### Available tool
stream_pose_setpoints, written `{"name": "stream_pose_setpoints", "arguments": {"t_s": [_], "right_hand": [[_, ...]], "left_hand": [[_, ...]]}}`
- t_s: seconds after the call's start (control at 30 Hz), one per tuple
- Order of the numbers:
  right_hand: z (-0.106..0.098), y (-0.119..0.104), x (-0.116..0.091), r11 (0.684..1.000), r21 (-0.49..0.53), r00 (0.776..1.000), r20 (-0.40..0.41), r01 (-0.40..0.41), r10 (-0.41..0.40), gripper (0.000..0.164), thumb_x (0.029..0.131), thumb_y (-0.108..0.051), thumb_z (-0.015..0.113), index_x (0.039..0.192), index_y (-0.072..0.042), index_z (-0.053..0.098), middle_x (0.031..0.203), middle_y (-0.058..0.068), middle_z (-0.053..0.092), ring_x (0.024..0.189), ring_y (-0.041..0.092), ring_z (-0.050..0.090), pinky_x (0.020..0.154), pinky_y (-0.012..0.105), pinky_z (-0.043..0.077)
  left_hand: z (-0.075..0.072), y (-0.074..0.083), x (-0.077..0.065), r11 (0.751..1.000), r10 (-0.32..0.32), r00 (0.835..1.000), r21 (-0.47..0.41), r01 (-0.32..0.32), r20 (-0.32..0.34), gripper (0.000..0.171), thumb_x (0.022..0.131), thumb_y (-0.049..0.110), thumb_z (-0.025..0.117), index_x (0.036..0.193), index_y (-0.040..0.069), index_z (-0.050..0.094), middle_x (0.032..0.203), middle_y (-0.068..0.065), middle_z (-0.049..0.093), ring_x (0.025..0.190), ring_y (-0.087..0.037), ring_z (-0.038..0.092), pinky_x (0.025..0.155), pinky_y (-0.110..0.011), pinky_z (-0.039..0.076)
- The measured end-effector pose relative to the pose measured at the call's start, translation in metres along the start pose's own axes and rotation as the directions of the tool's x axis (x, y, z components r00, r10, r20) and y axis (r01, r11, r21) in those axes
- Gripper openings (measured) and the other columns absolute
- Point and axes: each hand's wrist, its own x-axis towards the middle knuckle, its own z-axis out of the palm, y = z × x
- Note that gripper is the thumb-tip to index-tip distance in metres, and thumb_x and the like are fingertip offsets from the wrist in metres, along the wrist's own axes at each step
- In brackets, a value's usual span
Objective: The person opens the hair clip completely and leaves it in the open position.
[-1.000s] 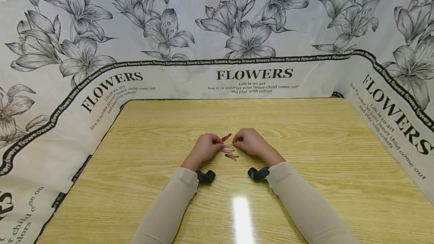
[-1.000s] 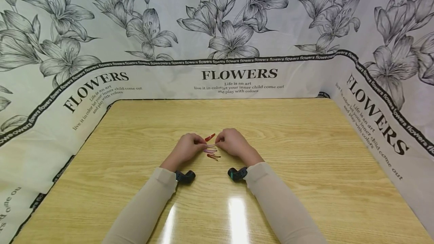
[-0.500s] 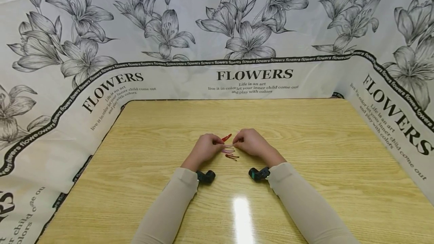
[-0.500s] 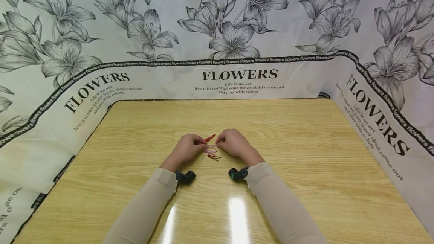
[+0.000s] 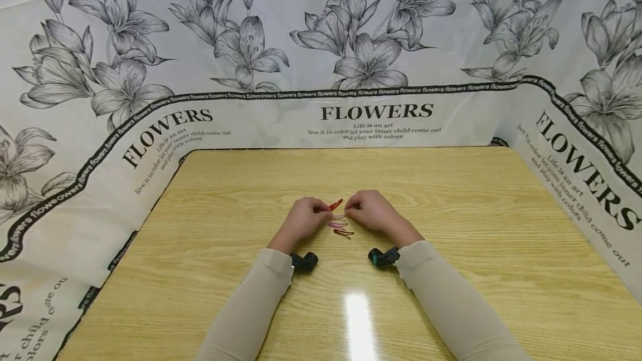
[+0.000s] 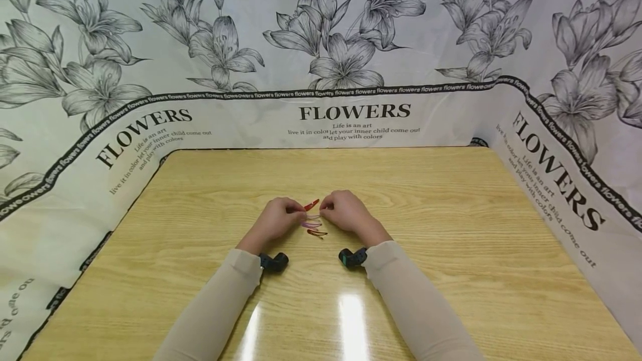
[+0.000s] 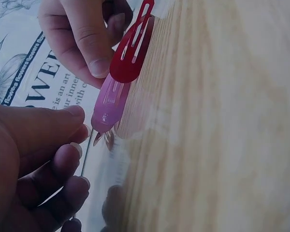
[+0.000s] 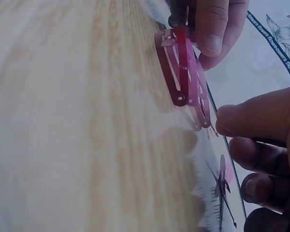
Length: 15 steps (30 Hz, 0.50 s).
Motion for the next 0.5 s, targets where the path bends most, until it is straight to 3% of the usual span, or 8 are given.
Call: {"name": "stream_pose_setpoints", "arguments": {"t_s": [0.5], "right_hand": [[-0.0029, -0.0041, 0.0053, 0.999, -0.036, 1.0, -0.008, -0.016, 0.015, 0.013, 0.09, -0.022, 0.066, 0.097, -0.014, 0.074, 0.088, 0.0, 0.067, 0.076, 0.013, 0.056, 0.073, 0.032, 0.047]], "left_hand": [[-0.0023, 0.0066, 0.0025, 1.0, -0.013, 0.999, 0.028, 0.014, -0.039, 0.009, 0.09, 0.019, 0.067, 0.091, 0.014, 0.073, 0.084, 0.0, 0.064, 0.076, -0.015, 0.055, 0.07, -0.029, 0.045]]}}
